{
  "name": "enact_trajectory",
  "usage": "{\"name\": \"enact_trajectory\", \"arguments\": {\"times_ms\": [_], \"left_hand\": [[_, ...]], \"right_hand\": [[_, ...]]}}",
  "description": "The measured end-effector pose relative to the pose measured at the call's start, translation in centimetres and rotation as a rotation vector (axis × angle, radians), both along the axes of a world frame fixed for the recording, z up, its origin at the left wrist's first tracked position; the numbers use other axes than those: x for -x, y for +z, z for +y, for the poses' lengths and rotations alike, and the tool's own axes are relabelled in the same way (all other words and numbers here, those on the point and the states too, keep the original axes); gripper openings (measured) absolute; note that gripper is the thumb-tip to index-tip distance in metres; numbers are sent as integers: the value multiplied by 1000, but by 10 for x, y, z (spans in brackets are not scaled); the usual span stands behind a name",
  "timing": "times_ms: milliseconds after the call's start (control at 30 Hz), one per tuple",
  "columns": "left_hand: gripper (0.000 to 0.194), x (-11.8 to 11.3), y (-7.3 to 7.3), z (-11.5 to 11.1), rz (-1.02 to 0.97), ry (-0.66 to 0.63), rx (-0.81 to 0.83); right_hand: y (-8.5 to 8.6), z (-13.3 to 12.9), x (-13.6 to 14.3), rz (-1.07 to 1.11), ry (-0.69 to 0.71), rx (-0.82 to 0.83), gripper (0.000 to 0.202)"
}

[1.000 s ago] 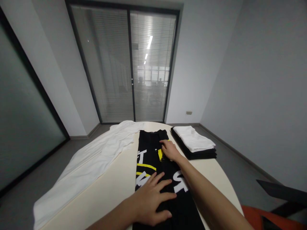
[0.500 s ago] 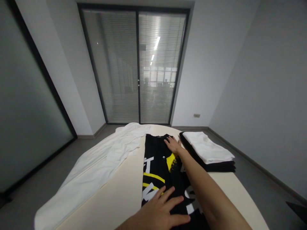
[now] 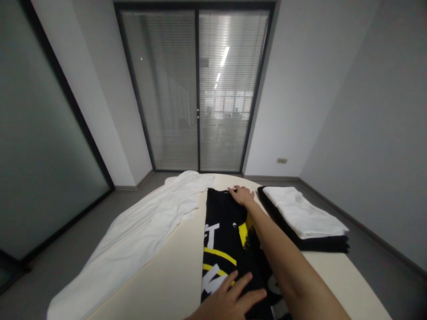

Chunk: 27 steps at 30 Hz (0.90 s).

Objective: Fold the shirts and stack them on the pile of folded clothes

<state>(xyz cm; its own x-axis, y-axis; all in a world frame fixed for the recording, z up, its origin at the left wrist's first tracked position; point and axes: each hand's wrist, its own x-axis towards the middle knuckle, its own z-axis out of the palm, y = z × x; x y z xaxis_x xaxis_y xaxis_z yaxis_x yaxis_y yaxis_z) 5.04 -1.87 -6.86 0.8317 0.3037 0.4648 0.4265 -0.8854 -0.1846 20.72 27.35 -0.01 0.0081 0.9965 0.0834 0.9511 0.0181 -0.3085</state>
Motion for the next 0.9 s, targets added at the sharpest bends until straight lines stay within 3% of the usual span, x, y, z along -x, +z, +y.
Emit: {"name": "enact_trajectory", "arguments": {"times_ms": [233, 333, 467, 667, 900], "left_hand": [[42, -6, -10, 1, -2, 43, 91], [39, -5, -11, 0, -4, 32, 81], [39, -2, -10, -1, -5, 27, 93], [34, -1, -1, -6, -49, 48, -8], [29, 2, 8, 0, -187, 124, -141]], "right_hand": [[10, -3, 38, -39, 68, 35, 80], [6, -3, 44, -29, 160, 40, 71], [1, -10, 42, 2, 257, -3, 44], [6, -21, 27, 17, 208, -178, 34], [14, -1, 5, 10, 64, -288, 34]]}}
